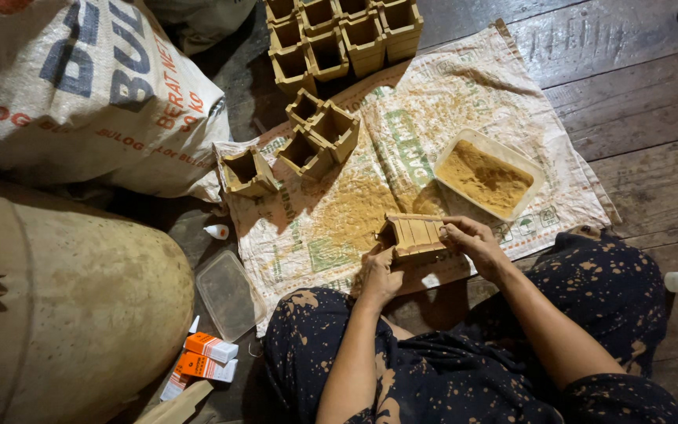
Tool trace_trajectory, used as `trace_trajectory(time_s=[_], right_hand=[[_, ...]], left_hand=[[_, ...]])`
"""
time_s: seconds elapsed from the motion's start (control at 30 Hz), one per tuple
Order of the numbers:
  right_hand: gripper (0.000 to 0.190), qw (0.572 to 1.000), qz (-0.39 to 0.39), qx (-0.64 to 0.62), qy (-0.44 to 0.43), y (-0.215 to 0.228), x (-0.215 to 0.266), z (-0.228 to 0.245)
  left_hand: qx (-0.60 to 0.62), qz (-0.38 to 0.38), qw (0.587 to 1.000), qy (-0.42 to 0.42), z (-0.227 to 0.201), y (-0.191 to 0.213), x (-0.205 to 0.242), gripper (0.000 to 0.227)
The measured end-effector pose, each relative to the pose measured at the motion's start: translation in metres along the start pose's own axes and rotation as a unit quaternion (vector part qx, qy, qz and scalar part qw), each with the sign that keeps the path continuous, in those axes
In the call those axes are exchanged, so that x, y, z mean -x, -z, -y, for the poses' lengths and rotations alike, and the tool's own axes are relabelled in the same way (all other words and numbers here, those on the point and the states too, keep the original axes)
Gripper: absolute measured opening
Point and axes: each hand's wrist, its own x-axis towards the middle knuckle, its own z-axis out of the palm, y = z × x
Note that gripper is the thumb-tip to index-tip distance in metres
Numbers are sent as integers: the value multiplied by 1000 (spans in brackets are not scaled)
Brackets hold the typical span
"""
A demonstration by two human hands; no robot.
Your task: The person assembles rectangular clay molds by hand, applying adhesive from a small bottle to the edges and pressing pieces together while sitting on the floor.
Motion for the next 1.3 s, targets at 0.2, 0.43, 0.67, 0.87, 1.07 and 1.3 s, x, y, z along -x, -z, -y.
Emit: trace_trajectory(time_s=[0.2, 0.43, 0.67, 0.87, 1.07, 1.3], right_hand=[[37, 1000, 15, -2, 5, 3, -4, -2], [39, 1000, 17, -5, 5, 11, -11, -17], [45, 999, 30, -27, 7, 0, -2, 4], [50, 998, 44, 3, 50, 34, -22, -50], [50, 996, 86, -35, 12, 13, -6, -14], [50, 995, 98, -22, 4, 6, -1, -3]], left_hand=[[117, -34, 989, -83, -33, 25, 2, 16], [132, -24, 985, -112, -51, 33, 3, 14], [128, -4, 990, -52, -15, 9, 2, 5], [168, 56, 984, 1, -7, 11, -12, 27], [292, 31, 954, 62, 14, 8, -12, 41], [353, -6, 933, 66, 40, -19, -18, 32]])
